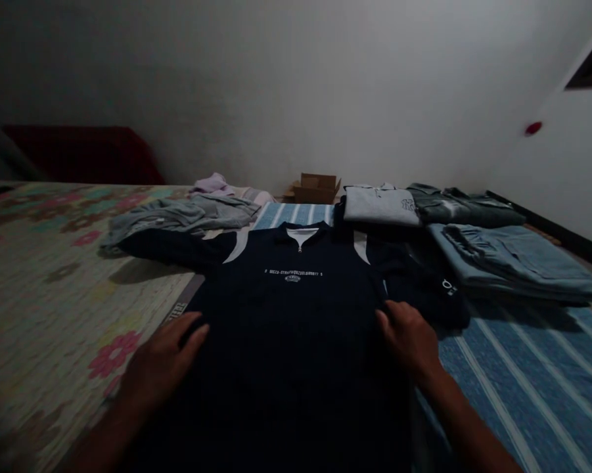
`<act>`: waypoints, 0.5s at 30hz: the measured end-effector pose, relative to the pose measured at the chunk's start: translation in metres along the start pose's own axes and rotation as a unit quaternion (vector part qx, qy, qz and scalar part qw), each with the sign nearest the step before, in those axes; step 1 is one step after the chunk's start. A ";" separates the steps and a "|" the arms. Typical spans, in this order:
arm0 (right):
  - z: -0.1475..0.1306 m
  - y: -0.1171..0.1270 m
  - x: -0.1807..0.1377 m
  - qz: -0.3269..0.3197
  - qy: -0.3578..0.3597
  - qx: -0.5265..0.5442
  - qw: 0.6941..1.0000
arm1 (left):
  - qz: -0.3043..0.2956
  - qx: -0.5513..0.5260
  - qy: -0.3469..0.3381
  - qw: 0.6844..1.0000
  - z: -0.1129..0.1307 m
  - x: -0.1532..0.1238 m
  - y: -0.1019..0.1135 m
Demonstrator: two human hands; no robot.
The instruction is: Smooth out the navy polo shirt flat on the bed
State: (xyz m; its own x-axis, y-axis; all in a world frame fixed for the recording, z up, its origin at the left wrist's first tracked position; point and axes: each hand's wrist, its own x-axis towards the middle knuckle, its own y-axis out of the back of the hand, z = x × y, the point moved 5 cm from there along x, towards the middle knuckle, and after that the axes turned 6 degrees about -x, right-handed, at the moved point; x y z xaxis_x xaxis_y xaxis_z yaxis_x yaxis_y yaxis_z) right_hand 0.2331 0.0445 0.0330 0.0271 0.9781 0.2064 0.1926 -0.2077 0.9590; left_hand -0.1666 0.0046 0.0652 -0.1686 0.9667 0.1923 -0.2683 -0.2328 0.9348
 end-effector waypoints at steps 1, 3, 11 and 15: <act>0.016 -0.003 0.010 -0.025 -0.046 -0.016 0.999 | -0.023 0.030 0.045 0.998 -0.010 0.015 0.005; 0.038 -0.013 0.024 -0.088 -0.104 -0.016 0.991 | -0.072 0.058 0.098 0.991 -0.024 0.041 0.009; 0.048 -0.035 0.040 -0.147 -0.156 0.111 0.971 | -0.099 0.055 0.212 0.971 -0.043 0.074 0.000; 0.047 -0.040 0.046 -0.148 -0.165 0.139 0.965 | -0.111 0.020 0.215 0.970 -0.049 0.085 -0.006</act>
State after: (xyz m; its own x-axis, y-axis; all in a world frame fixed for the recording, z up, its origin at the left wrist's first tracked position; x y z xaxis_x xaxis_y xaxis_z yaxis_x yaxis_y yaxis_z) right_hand 0.2730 0.0980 -0.0047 0.2327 0.9545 -0.1866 0.4948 0.0490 0.8676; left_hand -0.2259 0.0825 0.0613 -0.4925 0.8574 -0.1492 -0.3078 -0.0113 0.9514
